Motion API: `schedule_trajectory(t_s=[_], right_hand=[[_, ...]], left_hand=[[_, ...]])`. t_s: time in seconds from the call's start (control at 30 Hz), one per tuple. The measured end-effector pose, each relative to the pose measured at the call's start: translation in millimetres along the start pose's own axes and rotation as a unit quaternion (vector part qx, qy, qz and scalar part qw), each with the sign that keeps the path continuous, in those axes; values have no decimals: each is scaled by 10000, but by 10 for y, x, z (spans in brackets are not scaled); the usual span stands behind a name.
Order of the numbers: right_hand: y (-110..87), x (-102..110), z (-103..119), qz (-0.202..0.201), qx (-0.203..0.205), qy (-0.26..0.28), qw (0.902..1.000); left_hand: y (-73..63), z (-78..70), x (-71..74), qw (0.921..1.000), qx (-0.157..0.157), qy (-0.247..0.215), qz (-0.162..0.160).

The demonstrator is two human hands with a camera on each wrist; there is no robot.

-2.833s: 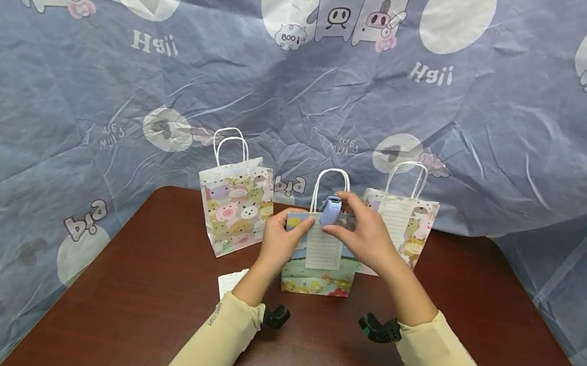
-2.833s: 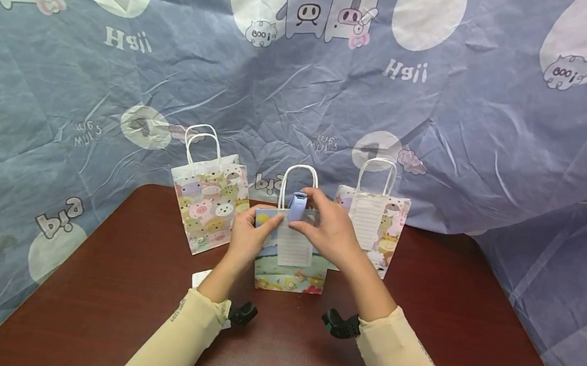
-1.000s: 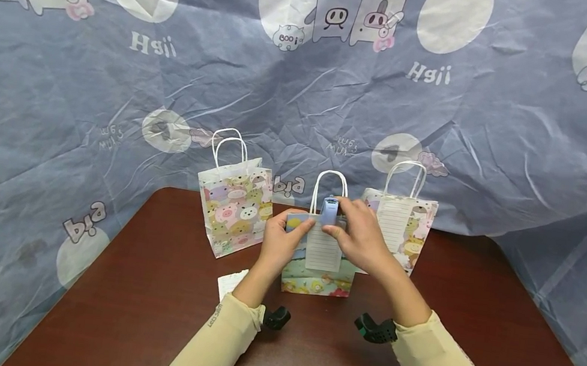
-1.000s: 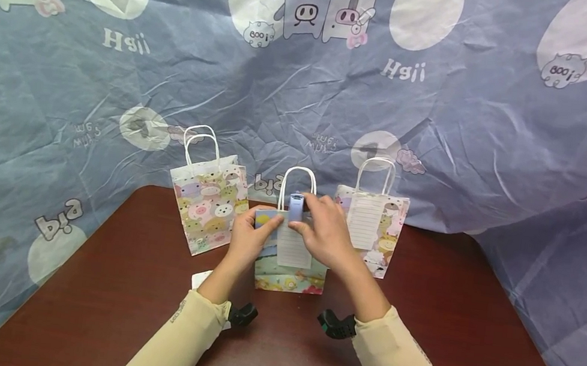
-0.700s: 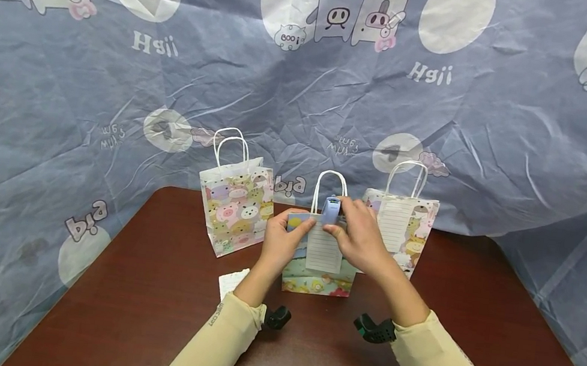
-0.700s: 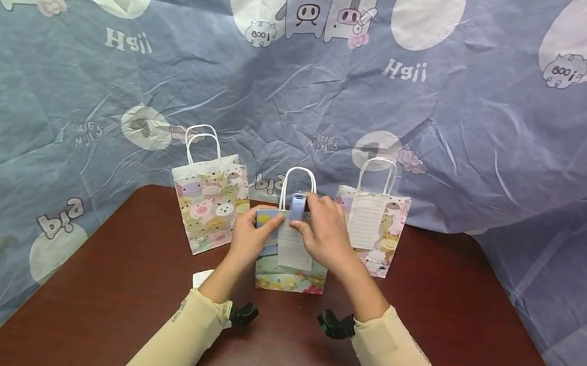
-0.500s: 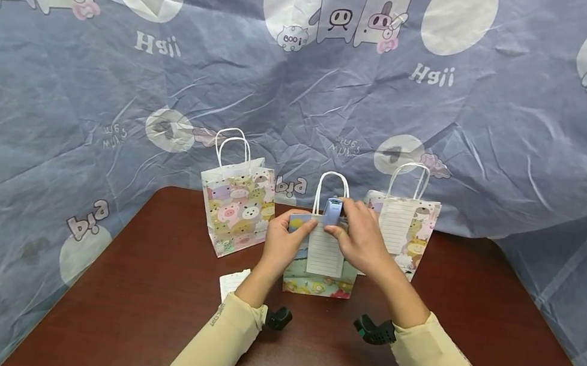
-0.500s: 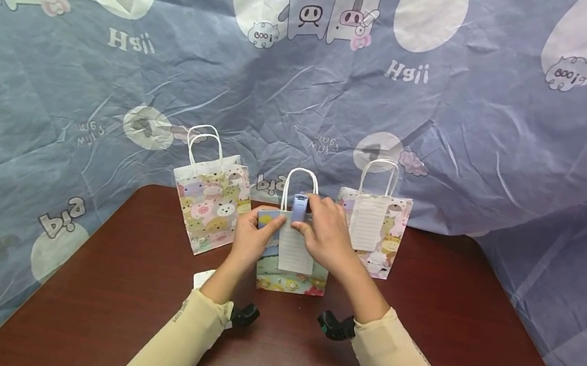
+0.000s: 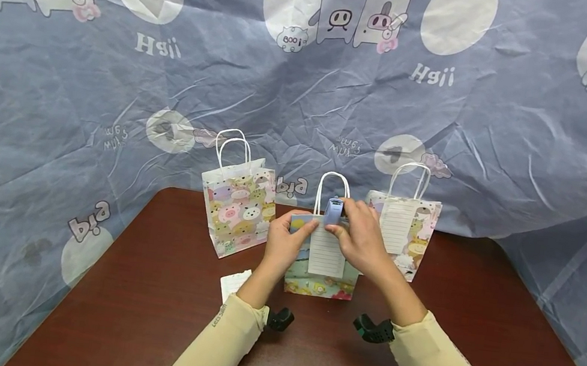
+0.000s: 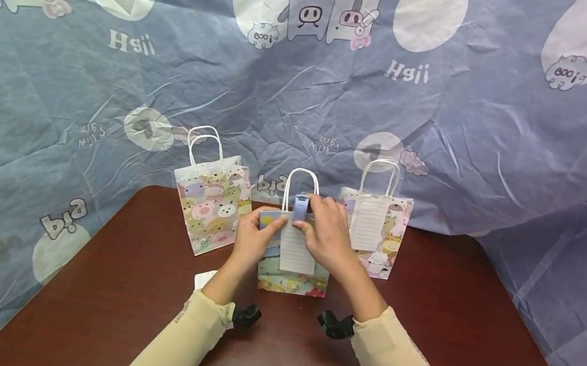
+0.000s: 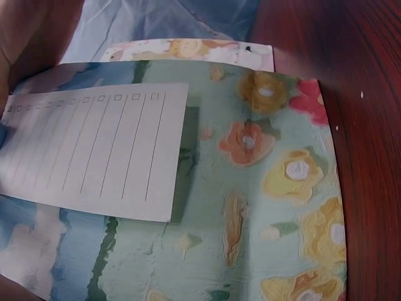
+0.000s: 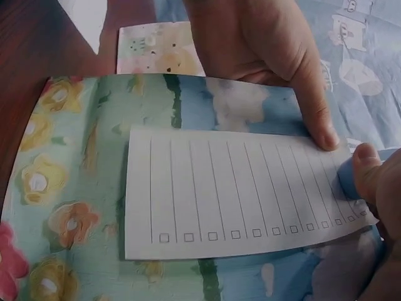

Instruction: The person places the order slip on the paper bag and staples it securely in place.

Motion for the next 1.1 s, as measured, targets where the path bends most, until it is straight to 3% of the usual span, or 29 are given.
schedule_trajectory(t_s=[0.2, 0.4, 0.47, 0.8, 1.1], right_hand=[[-8, 5, -2, -128, 76, 9, 9999], [1, 3, -12, -44, 21, -30, 10000], [6, 9, -14, -27, 41, -47, 10000], [19, 24, -19, 211, -66, -125, 9997], [-5, 54, 26, 188, 165, -223, 9994]], left_hand=[[-4, -29, -16, 9999, 83, 120, -22], [-24, -102, -4, 10000, -62, 25, 40], [1, -26, -6, 10000, -71, -19, 53], [13, 9, -4, 10000, -4, -20, 80], [23, 2, -6, 9999, 86, 145, -34]])
Point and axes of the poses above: each hand's wrist, its own y-axis towards the middle knuckle, its own x-axis out of the back of the hand, z = x × y, the point moved 6 cm from there along y, towards the middle knuckle, and after that the axes turned 10 degrees about -z, right-handed, at the moved point
